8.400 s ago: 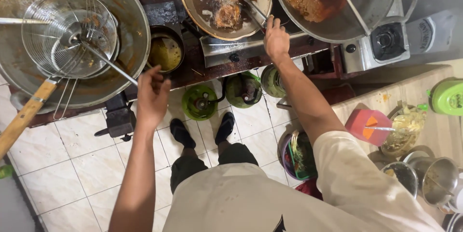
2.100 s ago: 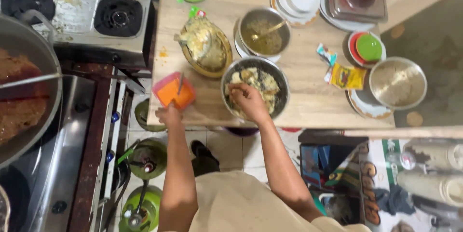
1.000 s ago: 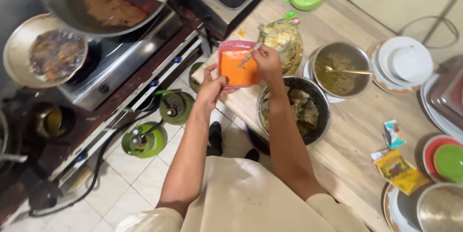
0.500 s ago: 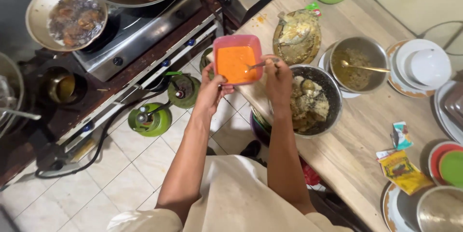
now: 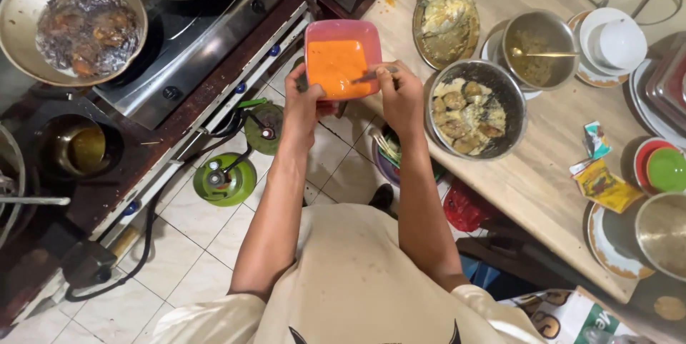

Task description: The person fries breaded items in a pan of hot oil, removes them with tongs, and places them into a metal bowl. They also stir an orange mixture in a plastic container and handle a plate with breaded pieces before adding more to the pan.

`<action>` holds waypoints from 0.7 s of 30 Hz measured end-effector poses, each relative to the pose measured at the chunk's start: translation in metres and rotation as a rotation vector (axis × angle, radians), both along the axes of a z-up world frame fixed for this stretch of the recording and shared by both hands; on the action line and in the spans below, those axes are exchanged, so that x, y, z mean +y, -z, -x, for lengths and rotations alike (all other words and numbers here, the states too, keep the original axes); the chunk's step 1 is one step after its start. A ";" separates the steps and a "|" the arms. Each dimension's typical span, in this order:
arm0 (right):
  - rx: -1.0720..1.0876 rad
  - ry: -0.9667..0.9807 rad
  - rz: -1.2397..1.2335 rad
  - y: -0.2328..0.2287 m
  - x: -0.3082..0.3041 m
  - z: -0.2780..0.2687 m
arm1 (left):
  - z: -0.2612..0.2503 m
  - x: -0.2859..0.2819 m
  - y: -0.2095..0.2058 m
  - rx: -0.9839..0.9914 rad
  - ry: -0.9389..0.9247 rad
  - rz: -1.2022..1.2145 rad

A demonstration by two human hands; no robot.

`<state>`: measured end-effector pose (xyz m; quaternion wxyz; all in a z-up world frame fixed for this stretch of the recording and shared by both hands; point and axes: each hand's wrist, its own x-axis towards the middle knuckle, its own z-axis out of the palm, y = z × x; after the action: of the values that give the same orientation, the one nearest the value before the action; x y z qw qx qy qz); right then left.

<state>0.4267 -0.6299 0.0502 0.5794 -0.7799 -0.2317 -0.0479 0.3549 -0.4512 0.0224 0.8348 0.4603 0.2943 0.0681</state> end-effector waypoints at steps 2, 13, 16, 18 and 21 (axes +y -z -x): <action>0.072 0.006 -0.024 0.004 0.012 0.005 | 0.010 0.014 0.005 -0.018 0.018 0.006; -0.035 0.142 -0.019 0.013 0.069 0.039 | 0.048 0.056 0.023 -0.009 0.044 -0.012; -0.051 0.097 0.117 0.008 0.082 0.050 | 0.057 0.065 0.029 -0.022 0.025 -0.001; 0.164 0.041 0.003 0.006 0.085 0.052 | 0.059 0.071 0.034 -0.042 0.020 0.024; 0.226 0.052 -0.118 0.013 0.081 0.046 | 0.061 0.076 0.035 -0.026 -0.009 0.028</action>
<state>0.3805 -0.5487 0.0369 0.6454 -0.7506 -0.1413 0.0115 0.2937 -0.3756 -0.0131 0.8446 0.4464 0.2862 0.0739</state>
